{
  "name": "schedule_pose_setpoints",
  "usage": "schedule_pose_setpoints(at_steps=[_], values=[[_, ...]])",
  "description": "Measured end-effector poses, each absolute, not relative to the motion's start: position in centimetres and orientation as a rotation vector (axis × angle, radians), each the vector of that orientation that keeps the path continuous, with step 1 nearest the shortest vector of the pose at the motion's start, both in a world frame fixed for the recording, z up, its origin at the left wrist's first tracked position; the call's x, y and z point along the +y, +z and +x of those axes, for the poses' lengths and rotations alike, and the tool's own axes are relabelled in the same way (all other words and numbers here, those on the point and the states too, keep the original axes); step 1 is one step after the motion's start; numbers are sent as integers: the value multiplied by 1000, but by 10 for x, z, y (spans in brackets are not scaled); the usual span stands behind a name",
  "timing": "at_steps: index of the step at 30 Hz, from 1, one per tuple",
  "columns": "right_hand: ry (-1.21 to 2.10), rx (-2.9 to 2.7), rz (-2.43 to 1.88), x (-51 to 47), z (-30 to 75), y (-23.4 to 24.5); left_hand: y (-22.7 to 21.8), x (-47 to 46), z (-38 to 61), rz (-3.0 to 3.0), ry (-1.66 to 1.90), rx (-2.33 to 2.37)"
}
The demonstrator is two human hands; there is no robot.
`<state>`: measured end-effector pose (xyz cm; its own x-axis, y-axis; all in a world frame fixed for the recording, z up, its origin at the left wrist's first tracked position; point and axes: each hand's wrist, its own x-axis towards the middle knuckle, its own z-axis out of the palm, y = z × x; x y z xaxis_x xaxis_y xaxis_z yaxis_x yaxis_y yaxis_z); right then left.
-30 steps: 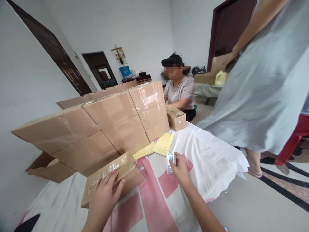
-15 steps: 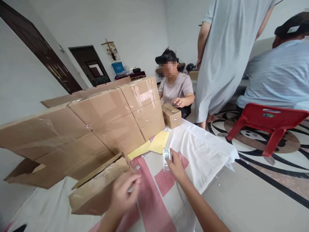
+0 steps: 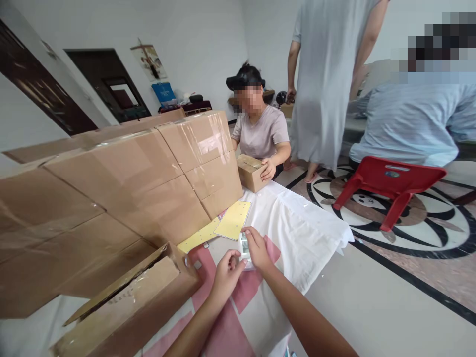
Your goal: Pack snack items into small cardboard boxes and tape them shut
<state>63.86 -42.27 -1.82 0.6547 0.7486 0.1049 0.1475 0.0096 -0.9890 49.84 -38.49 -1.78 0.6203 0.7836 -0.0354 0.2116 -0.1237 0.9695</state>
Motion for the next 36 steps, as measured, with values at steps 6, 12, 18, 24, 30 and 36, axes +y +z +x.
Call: schedule_pose_setpoints(at_steps=[6, 12, 18, 24, 30, 36], values=[[523, -797, -1534, -425, 639, -16, -12, -376, 511, 1536, 557, 810], [495, -752, -1557, -426, 637, -16, -5, -379, 512, 1177, 496, 902], [467, -774, -1547, -427, 638, -14, 17, -386, 516, 963, 413, 892], [455, -778, -1590, -425, 638, -15, 32, -400, 517, 815, 394, 887], [463, -750, -1598, -426, 638, -14, 19, -428, 498, 775, 406, 956], [448, -766, -1625, -424, 637, -12, 3, -428, 490, 812, 412, 1020]])
